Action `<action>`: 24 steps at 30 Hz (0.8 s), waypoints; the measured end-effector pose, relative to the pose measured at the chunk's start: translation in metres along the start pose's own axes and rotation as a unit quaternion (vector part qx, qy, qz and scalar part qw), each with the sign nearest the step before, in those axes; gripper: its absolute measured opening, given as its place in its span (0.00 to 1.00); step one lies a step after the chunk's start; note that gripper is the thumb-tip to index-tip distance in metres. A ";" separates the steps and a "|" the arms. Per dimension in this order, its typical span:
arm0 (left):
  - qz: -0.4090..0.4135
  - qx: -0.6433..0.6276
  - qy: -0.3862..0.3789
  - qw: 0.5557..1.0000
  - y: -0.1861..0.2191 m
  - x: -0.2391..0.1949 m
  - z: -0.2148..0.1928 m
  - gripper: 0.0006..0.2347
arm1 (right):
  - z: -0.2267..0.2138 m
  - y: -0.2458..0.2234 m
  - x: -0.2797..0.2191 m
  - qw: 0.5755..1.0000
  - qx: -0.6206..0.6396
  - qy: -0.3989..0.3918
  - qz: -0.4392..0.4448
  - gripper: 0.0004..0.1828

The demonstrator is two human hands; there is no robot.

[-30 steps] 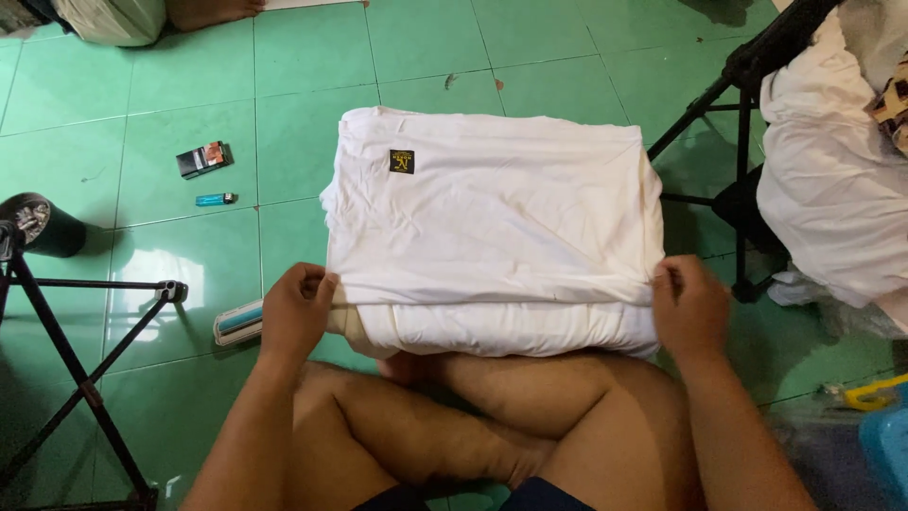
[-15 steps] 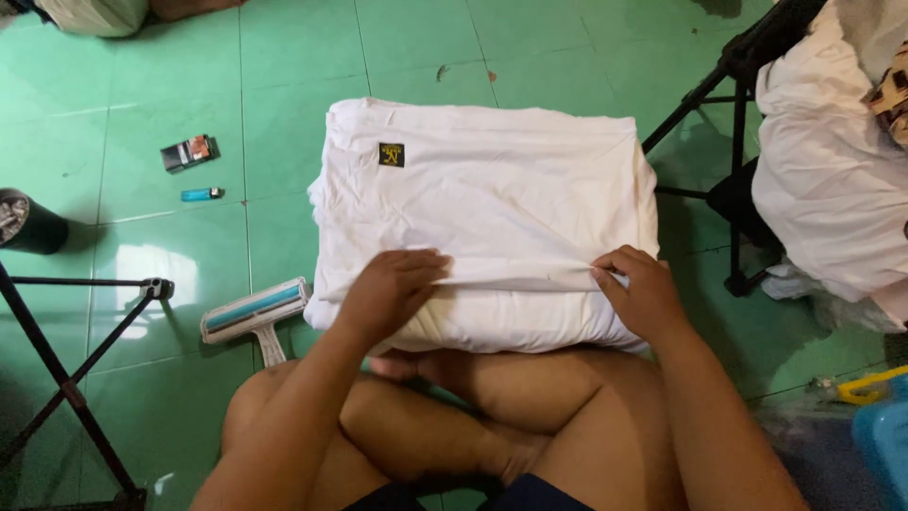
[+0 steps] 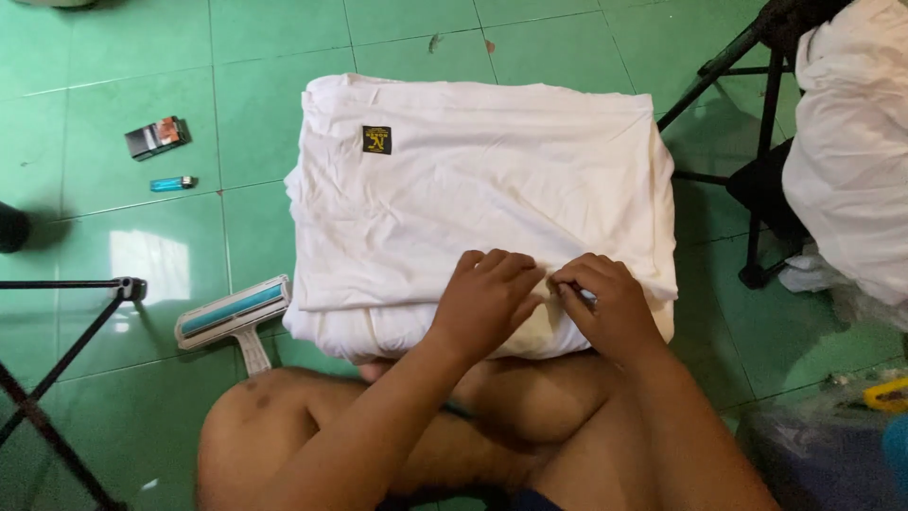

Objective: The person uses a lint roller to clean a white t-shirt laid on their lap, then folds the shirt neatly. They use scissors to trim a loose thread on the collar and place a transparent sheet over the folded shirt before folding it again.

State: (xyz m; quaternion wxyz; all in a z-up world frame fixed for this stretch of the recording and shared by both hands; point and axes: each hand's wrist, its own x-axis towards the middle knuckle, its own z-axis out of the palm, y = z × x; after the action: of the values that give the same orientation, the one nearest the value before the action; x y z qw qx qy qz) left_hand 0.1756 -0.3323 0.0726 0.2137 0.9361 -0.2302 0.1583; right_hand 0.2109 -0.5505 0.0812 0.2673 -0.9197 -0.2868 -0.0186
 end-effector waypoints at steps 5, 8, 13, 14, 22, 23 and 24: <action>-0.018 -0.061 0.008 0.998 -0.017 0.004 0.006 0.07 | -0.006 0.002 0.002 0.995 0.090 -0.016 0.033 0.08; -0.036 -0.109 -0.019 0.993 -0.020 0.006 -0.003 0.08 | -0.005 0.004 0.004 0.995 0.092 -0.024 0.022 0.07; -0.052 -0.119 -0.040 0.991 -0.021 0.008 -0.004 0.08 | -0.001 0.008 0.009 0.998 0.059 -0.027 -0.008 0.08; -0.054 -0.120 -0.041 0.990 -0.021 0.008 -0.004 0.08 | 0.000 0.008 0.008 0.998 0.059 -0.029 -0.007 0.08; -0.062 -0.142 -0.050 0.987 -0.020 0.009 -0.007 0.07 | 0.007 0.012 0.009 0.998 0.053 -0.018 0.012 0.02; -0.063 -0.142 -0.050 0.987 -0.020 0.010 -0.007 0.07 | 0.008 0.013 0.009 0.998 0.053 -0.019 0.012 0.02; -0.061 -0.142 -0.048 0.987 -0.020 0.009 -0.007 0.08 | 0.009 0.014 0.008 0.998 0.062 -0.012 0.019 0.02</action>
State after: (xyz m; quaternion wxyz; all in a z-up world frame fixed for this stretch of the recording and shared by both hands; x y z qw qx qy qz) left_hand 0.1921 -0.3158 0.0760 0.3429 0.9148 -0.2031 0.0657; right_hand 0.2245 -0.5518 0.0682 0.3211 -0.9068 -0.2727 0.0151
